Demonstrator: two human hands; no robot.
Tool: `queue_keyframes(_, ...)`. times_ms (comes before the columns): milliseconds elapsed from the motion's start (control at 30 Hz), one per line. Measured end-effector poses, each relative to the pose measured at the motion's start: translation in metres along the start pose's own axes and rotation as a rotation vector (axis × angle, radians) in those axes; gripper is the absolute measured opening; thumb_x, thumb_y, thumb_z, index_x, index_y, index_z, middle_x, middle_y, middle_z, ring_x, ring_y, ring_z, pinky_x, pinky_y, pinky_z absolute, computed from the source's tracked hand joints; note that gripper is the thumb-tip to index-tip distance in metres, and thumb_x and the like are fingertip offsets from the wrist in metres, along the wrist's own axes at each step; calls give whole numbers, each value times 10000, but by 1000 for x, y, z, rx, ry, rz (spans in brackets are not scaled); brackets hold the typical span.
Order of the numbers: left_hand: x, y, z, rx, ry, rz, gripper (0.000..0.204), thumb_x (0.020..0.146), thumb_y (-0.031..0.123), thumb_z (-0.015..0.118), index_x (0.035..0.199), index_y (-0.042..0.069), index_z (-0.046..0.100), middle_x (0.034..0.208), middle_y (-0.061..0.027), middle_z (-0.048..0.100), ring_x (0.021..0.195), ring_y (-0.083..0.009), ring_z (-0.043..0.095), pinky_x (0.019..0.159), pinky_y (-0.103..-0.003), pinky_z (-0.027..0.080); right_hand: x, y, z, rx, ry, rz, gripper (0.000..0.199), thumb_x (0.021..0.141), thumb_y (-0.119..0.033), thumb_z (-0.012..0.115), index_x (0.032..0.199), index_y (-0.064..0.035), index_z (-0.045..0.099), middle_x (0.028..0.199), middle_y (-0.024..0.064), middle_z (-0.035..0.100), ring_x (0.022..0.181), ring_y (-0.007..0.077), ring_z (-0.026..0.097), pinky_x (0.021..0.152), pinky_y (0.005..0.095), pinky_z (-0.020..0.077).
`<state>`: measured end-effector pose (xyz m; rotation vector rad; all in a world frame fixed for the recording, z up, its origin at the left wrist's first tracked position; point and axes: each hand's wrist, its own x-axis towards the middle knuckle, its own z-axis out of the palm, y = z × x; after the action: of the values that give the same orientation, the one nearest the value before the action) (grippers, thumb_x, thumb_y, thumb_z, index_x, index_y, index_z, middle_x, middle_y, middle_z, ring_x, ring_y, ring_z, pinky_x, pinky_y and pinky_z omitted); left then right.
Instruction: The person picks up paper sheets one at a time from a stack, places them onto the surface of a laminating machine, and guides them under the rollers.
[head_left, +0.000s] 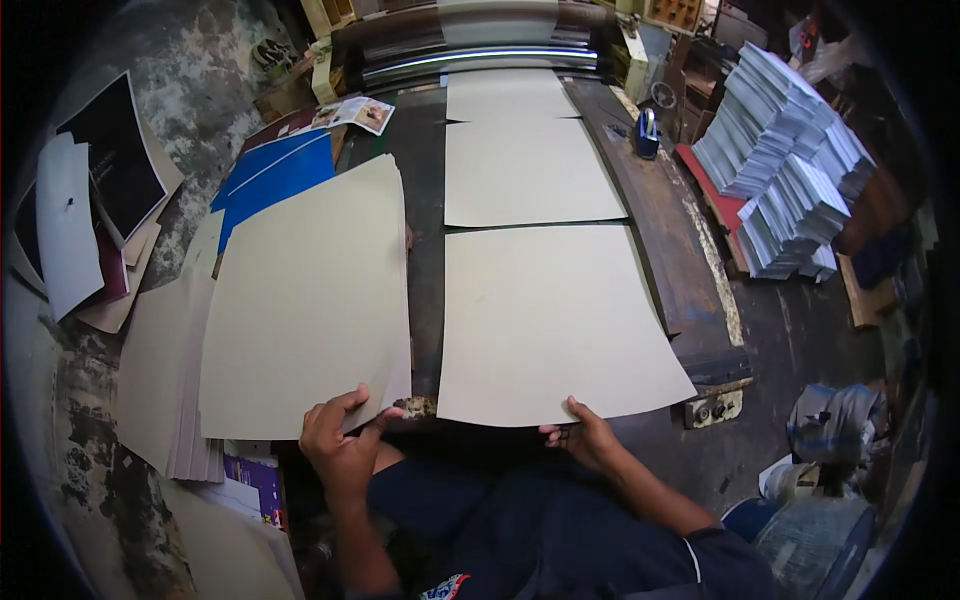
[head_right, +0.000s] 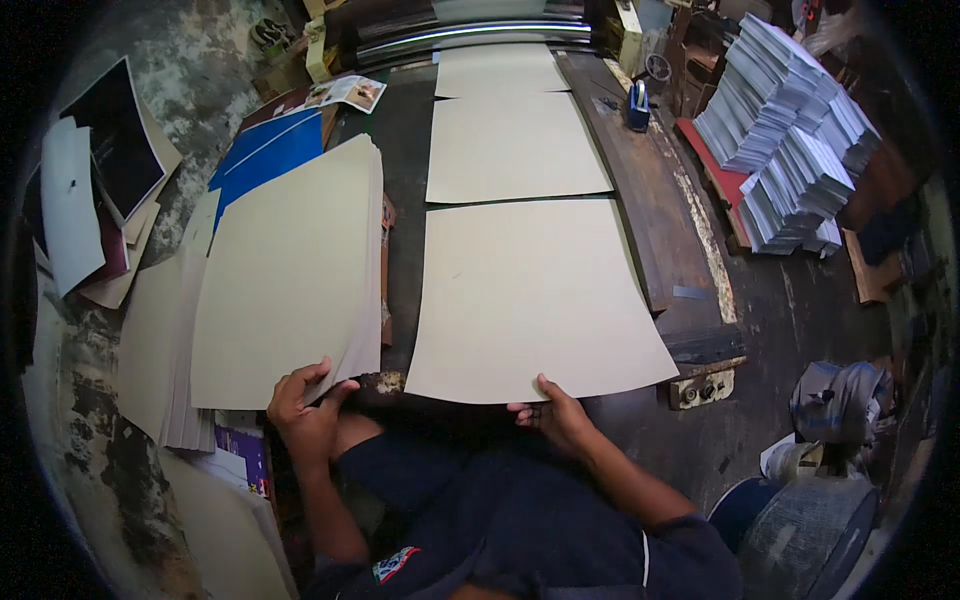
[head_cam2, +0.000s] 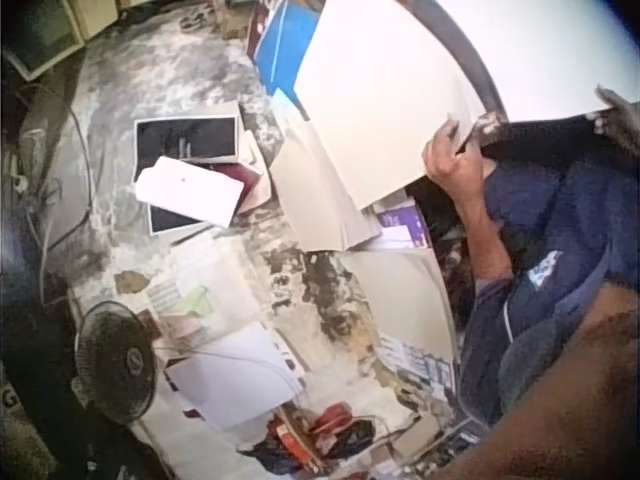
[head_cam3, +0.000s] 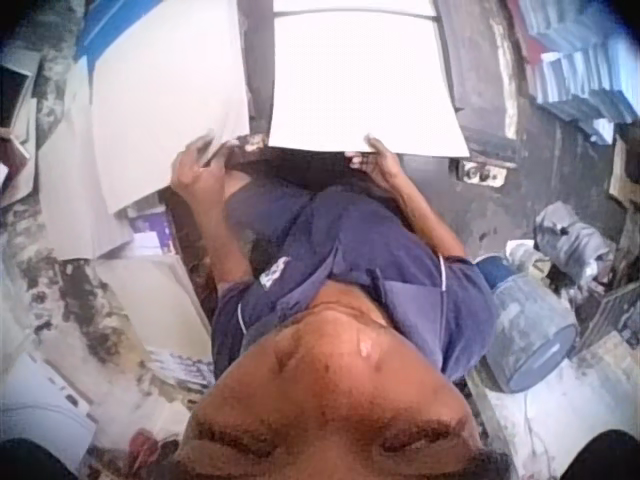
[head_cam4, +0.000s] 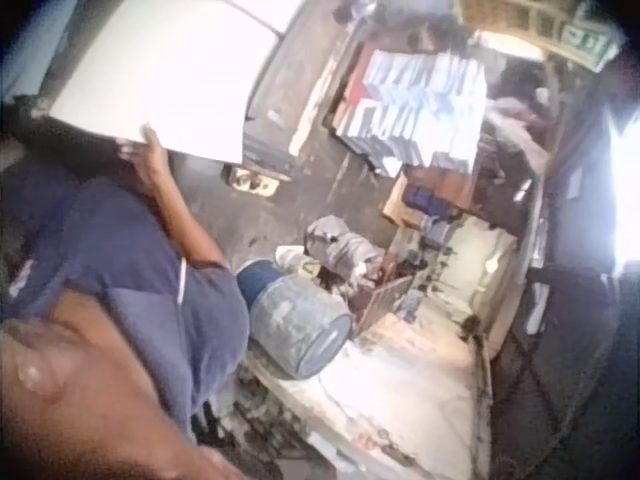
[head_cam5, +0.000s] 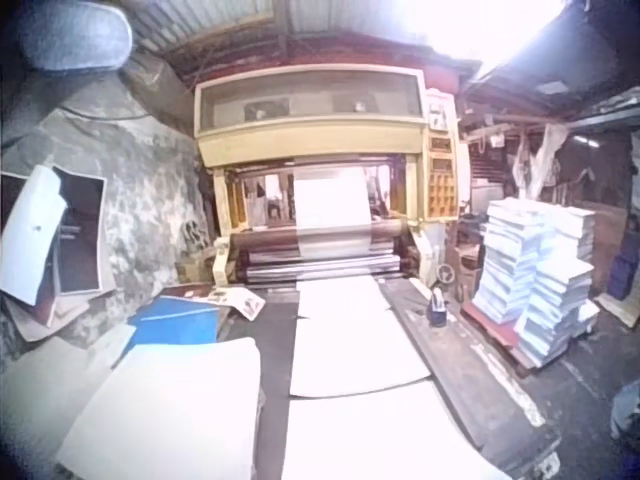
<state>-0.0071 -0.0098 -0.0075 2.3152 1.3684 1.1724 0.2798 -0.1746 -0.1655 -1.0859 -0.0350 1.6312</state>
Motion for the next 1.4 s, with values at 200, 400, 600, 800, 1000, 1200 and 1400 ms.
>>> queue_keyframes(200,7,-15,-22,-245,-181,-106,367,732,251,830,995,24,713,947,-106,721,845,-242,649,784,-347,513,38,-17,7,59,-8,-103,500,990,-485,448,1184,-26,480,968,177,655,791,210,593,792,378,500)
queue_keyframes(400,3,-23,-29,-349,-212,-249,309,898,287,693,993,-7,699,888,-122,699,812,-182,612,773,-305,475,69,-15,9,112,92,-226,490,958,-493,495,1146,-41,499,965,136,632,786,192,584,782,387,502)
queue_keyframes(600,0,-28,-31,-548,-210,-524,359,991,298,576,974,-43,686,918,-90,675,826,-151,582,785,-279,443,72,-7,2,146,162,-340,473,951,-480,513,1179,-66,518,1049,87,648,819,184,594,796,378,501)
queue_keyframes(800,12,-4,-11,-873,492,-517,323,1004,231,538,923,-58,658,851,-63,645,791,-128,547,848,-274,440,55,-15,7,167,236,-365,629,979,-408,497,1493,-141,252,1193,103,599,873,189,588,790,406,519)
queue_keyframes(1000,-17,5,-11,-408,16,29,320,973,219,495,808,15,679,747,-73,667,809,-198,605,1061,-465,365,12,-51,46,94,-228,-345,704,926,-529,517,1448,-87,348,1220,97,585,940,192,594,822,404,512)
queue_keyframes(1200,2,34,-17,-640,-369,313,300,950,317,571,779,121,720,852,17,746,1075,-292,663,1167,-541,61,-28,-75,63,220,-219,-389,714,854,-517,611,1338,-14,461,1238,169,594,1079,311,613,902,418,510)
queue_keyframes(1400,-5,52,1,-591,-498,206,264,984,319,547,941,124,720,1032,2,731,1277,-306,531,1169,-545,29,-43,-55,17,45,-12,-316,483,859,-258,643,1221,31,506,1097,141,598,951,231,586,781,360,487)
